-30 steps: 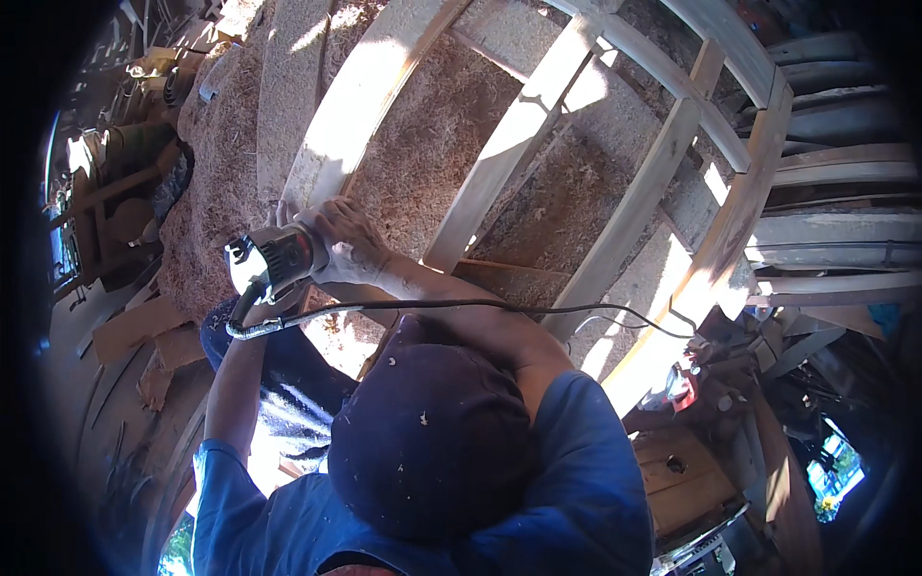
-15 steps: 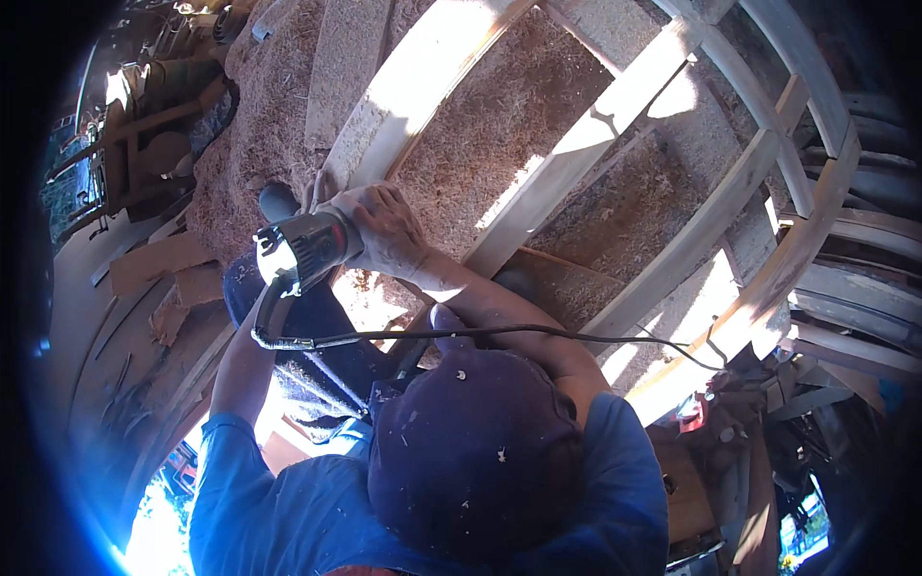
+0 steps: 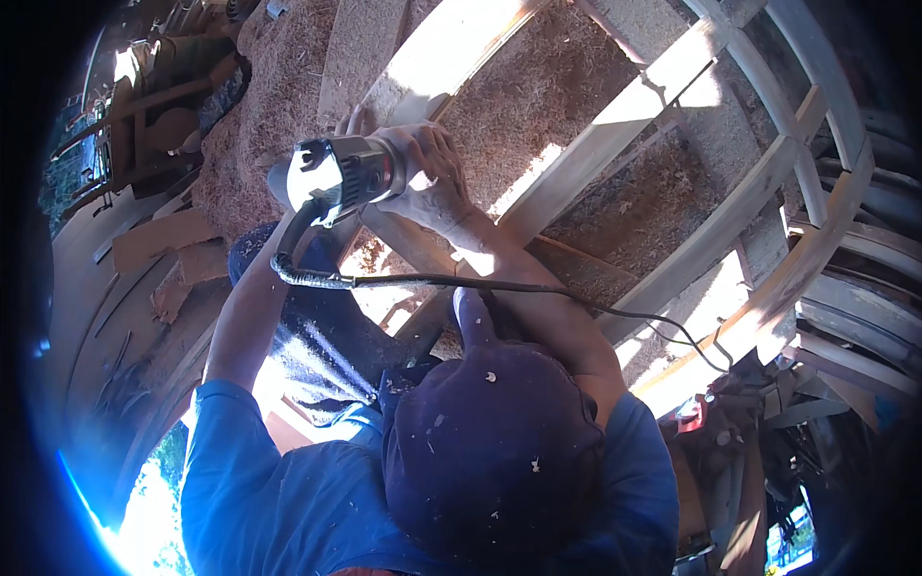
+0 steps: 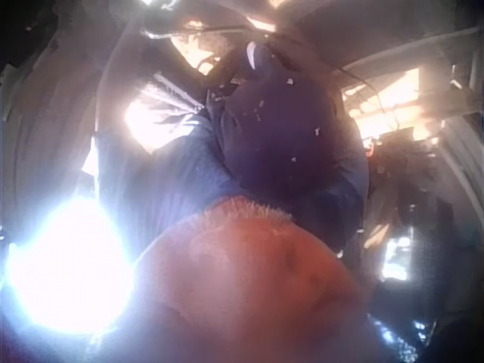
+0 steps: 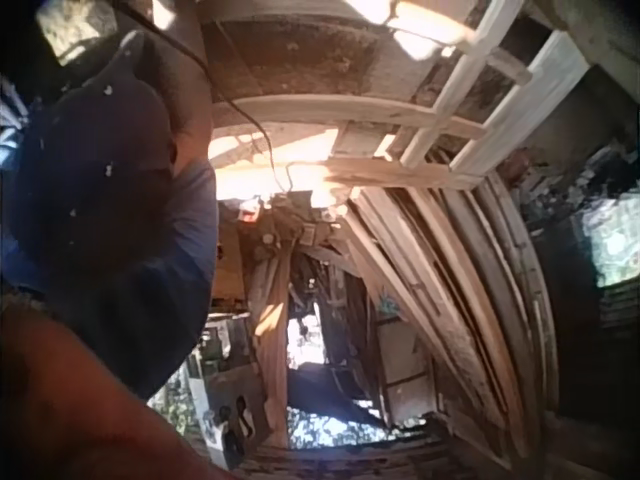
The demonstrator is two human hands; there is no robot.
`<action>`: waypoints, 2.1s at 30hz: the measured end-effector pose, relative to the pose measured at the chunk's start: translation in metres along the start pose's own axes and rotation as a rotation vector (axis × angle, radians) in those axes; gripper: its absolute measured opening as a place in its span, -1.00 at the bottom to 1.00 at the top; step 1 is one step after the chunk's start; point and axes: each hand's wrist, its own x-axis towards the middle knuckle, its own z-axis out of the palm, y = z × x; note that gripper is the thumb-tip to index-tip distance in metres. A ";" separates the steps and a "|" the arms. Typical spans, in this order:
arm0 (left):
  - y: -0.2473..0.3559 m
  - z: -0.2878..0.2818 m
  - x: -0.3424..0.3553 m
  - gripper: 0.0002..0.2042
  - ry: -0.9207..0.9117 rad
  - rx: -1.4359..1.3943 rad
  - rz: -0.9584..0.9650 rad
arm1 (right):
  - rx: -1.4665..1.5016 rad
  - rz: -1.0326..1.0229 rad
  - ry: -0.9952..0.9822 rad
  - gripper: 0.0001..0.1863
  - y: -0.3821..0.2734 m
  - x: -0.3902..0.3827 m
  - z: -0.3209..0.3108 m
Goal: The person uses a router to shape the edges of the inner rails on a wooden frame, moving the tool along the length of each rail while holding the frame steady.
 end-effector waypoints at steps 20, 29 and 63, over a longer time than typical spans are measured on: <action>-0.042 0.023 -0.005 -0.30 -0.147 -0.364 0.004 | 0.074 -0.031 -0.041 -0.11 0.023 0.007 0.005; -0.038 0.054 -0.086 -0.49 -0.074 -0.949 -0.262 | 0.069 -0.029 -0.225 -0.10 -0.007 -0.004 0.010; -0.015 0.009 0.000 -0.27 -0.152 -0.126 0.021 | -0.002 -0.081 -0.013 0.01 0.036 0.013 -0.009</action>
